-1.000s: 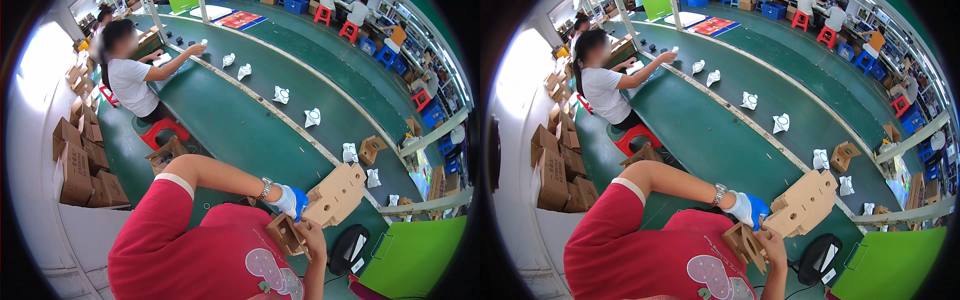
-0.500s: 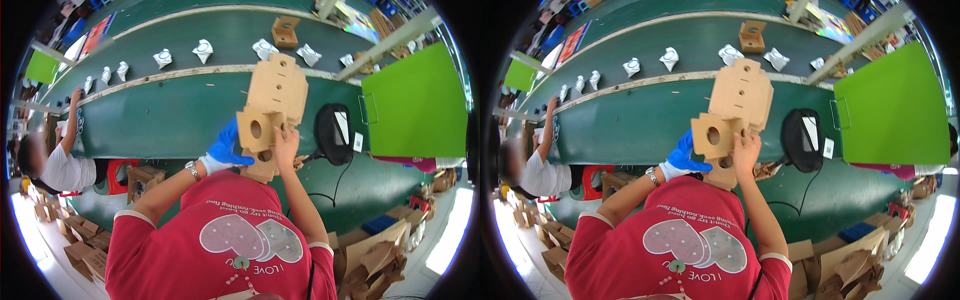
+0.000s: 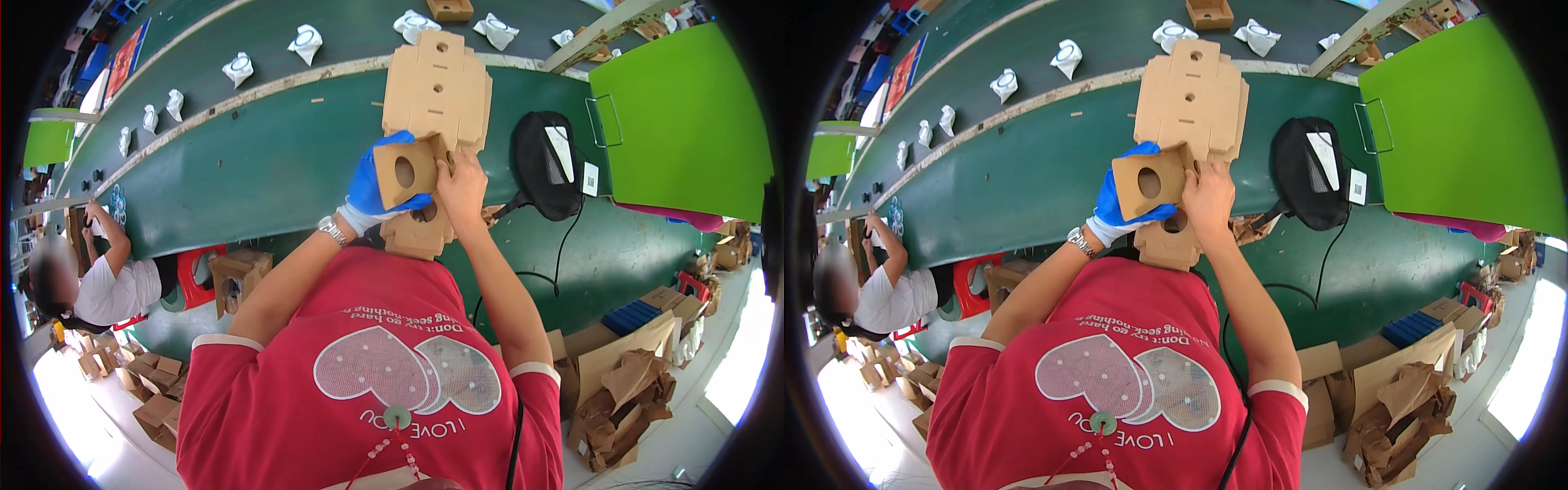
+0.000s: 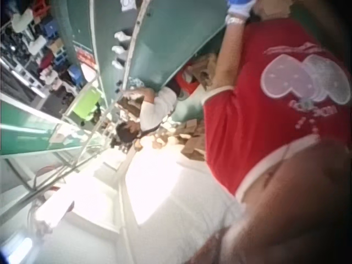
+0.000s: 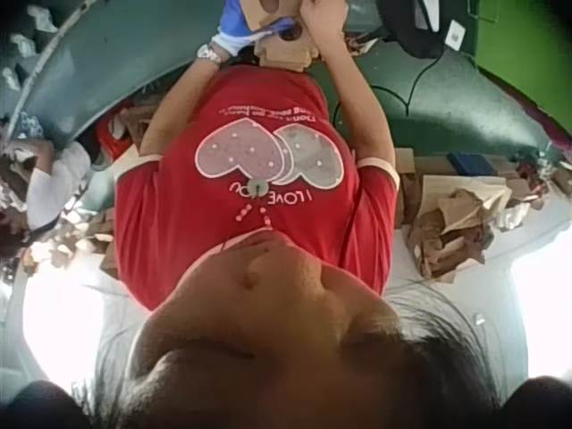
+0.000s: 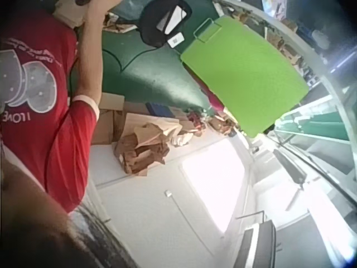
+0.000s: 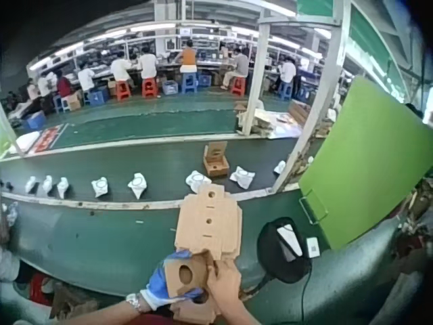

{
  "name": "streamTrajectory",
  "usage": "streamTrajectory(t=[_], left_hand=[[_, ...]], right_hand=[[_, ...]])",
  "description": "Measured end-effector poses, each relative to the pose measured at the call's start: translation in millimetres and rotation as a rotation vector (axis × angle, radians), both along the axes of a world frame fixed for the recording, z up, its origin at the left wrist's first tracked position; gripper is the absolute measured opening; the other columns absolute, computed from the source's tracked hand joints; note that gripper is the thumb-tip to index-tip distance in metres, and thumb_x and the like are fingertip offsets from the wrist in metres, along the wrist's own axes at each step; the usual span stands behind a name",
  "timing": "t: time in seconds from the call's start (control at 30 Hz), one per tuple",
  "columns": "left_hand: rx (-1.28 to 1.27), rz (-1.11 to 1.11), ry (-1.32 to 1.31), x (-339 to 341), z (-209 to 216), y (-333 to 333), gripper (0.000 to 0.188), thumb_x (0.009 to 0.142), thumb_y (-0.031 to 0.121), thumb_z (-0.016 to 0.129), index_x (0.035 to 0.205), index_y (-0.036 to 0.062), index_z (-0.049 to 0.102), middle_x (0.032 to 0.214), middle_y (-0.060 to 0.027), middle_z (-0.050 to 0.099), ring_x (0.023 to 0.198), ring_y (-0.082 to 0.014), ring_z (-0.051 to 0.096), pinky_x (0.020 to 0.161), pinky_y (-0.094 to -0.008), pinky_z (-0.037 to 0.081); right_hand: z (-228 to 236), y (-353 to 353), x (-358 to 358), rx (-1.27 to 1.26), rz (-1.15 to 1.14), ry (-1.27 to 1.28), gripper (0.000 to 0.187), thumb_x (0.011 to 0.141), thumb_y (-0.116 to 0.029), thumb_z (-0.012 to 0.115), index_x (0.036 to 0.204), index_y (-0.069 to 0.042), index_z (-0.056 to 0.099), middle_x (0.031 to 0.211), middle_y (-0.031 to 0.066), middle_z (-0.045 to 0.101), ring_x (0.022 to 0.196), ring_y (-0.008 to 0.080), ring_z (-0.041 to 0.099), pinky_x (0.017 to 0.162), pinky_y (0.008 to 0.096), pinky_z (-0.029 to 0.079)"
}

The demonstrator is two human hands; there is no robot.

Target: Folding and stacking cardboard box components at an assembly station.

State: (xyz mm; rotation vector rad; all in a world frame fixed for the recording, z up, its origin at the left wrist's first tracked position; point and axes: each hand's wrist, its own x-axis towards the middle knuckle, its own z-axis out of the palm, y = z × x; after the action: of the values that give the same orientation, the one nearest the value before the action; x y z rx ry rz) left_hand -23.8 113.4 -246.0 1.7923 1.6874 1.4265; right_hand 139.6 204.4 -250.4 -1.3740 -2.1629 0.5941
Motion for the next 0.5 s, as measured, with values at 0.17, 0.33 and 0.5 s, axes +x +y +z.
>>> streamTrajectory(t=[0.17,0.33,0.5], left_hand=[[-0.085,0.034,-0.183,12,5,-7,0.098,0.061,0.041,0.093,0.137,0.0057,0.043,0.126,-0.0141,0.055,0.115,-0.0304,0.058,0.098,-0.039,0.047],[-0.052,0.091,-0.16,18,0,-9,0.099,0.061,0.044,0.091,0.138,0.0054,0.042,0.126,-0.0148,0.054,0.117,-0.0327,0.055,0.1,-0.0412,0.045],[-0.113,0.11,0.094,21,12,-4,0.108,0.057,0.039,0.091,0.144,0.006,0.036,0.127,-0.0163,0.053,0.117,-0.0362,0.053,0.101,-0.0432,0.044]], right_hand=[[16,10,0,-0.241,0.037,-0.144,0.026,0.077,-0.016,0.076,0.089,-0.001,0.059,0.091,0.0171,0.063,0.086,0.037,0.064,0.074,0.0462,0.051],[19,10,-8,-0.235,0.081,-0.236,0.028,0.077,-0.017,0.076,0.086,-0.001,0.054,0.089,0.0159,0.062,0.084,0.0365,0.063,0.074,0.0461,0.051],[5,13,-13,-0.08,0.119,-0.249,0.025,0.076,-0.009,0.073,0.087,-0.001,0.052,0.092,0.016,0.059,0.089,0.0373,0.062,0.073,0.0468,0.05]])
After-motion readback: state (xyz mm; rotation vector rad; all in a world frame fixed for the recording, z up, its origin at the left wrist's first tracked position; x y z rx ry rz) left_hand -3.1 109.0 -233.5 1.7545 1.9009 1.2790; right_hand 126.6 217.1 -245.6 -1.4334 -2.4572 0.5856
